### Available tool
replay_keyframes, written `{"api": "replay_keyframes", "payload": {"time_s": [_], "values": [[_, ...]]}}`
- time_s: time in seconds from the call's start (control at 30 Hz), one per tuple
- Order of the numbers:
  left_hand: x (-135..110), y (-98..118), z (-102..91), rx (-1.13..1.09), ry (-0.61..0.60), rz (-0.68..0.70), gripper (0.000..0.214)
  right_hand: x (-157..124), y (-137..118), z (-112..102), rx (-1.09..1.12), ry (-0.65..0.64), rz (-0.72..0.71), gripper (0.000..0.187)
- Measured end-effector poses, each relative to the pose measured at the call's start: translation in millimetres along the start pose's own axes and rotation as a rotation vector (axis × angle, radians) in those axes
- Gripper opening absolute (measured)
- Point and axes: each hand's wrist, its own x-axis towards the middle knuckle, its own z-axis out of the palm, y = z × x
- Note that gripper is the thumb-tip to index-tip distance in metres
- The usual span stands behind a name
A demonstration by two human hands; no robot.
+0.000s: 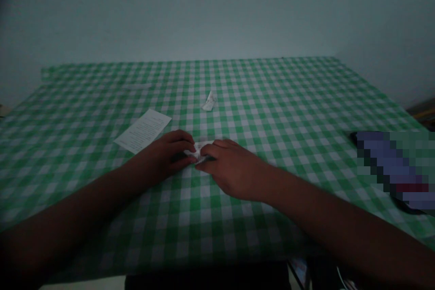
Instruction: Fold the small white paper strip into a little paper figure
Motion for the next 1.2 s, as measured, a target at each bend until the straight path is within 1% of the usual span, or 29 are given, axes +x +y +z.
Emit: {"api": "replay_keyframes", "payload": {"time_s": [0.2, 0.33, 0.4, 0.67, 0.83, 1.0, 1.1, 1.2], "values": [[0, -2, 0.5, 0.006, 0.008, 0.022, 0.015, 0, 1, 1, 0.084, 0.027, 0.001, 0.031], [-1, 0, -0.7, 0.008, 0.004, 0.011, 0.016, -1, 7, 2, 0.202, 0.129, 0.026, 0.037], [-1, 1, -0.6, 0.010, 0.004, 0.008, 0.016, -2, 9, 3, 0.231, 0.157, 0.043, 0.039], [0, -1, 0.9, 0.014, -0.004, 0.005, 0.015, 1, 6, 0, 0.136, 0.068, 0.002, 0.035], [0, -1, 0.6, -0.002, -0.003, -0.003, 0.015, 4, -1, 0, 0.064, 0.015, 0.041, 0.036], [0, 0, -0.3, -0.025, 0.003, -0.039, 0.015, 4, -6, 5, -0.040, 0.001, 0.079, 0.044], [0, 1, -1.3, -0.020, -0.004, -0.043, 0.015, 3, -2, 2, 0.040, 0.021, 0.048, 0.039], [1, 3, -1.8, -0.005, -0.012, -0.060, 0.016, 3, 5, 1, 0.165, 0.118, 0.051, 0.037]]}}
